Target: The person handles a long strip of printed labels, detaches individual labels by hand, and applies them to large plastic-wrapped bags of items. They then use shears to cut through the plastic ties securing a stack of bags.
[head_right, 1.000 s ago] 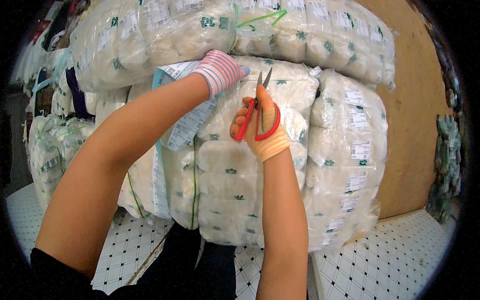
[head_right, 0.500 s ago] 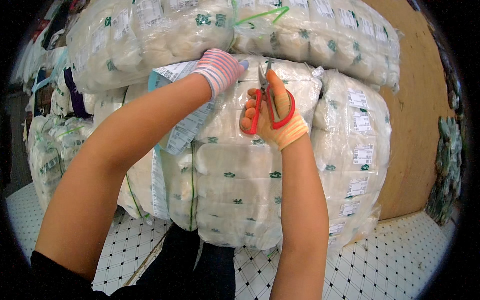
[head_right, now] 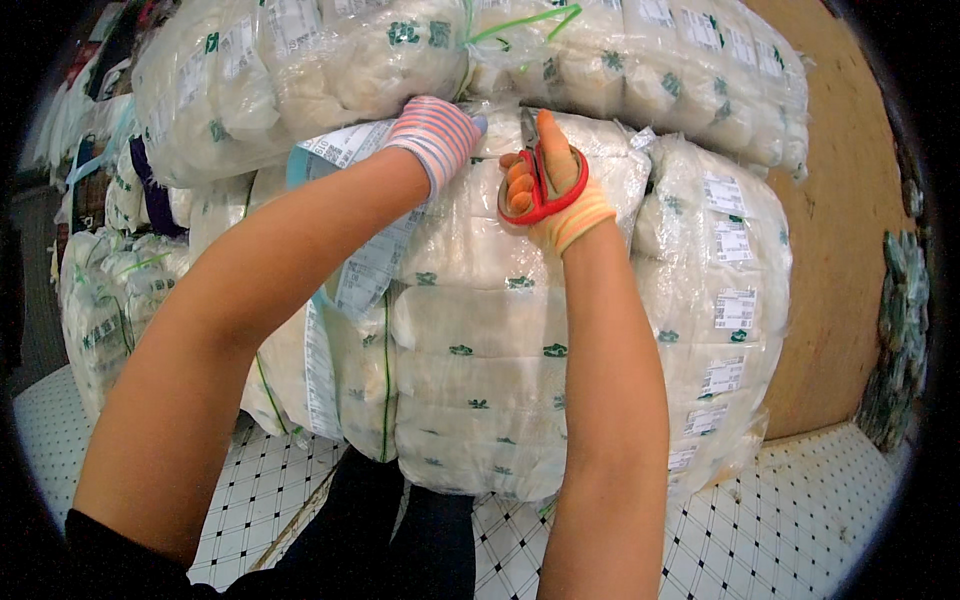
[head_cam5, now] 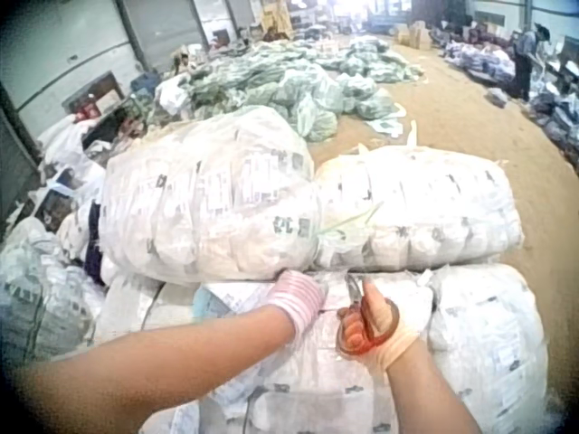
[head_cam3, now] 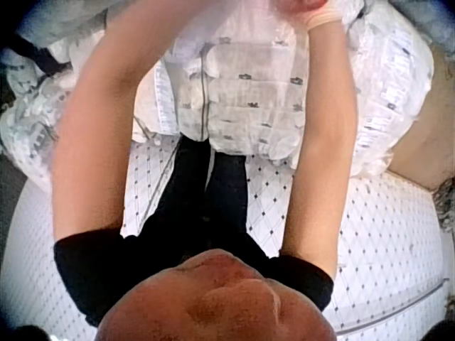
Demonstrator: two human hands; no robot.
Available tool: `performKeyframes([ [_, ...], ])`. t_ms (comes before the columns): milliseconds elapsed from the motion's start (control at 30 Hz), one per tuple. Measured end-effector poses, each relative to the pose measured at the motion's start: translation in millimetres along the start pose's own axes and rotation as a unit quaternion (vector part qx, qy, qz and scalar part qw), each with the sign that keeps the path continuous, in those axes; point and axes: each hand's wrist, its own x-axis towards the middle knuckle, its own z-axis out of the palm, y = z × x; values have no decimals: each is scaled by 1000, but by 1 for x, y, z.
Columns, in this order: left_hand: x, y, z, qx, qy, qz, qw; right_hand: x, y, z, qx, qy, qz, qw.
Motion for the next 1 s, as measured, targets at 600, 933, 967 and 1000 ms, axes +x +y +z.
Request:
performKeyframes([
  [600,-201,72,73,-97,-389,174,899,-191,92,-50,-708,146,-83,686],
  [933,-303,134,122,-247,-378,99,887,-202,131,-25,-979,-61,-34,191],
  [967,-307,135,125,-242,-352,113,897,-201,133,-23,-976,-68,-61,197],
  [1000,-310,135,123,-237,-326,127,907,-201,134,-17,-976,-71,-60,197],
])
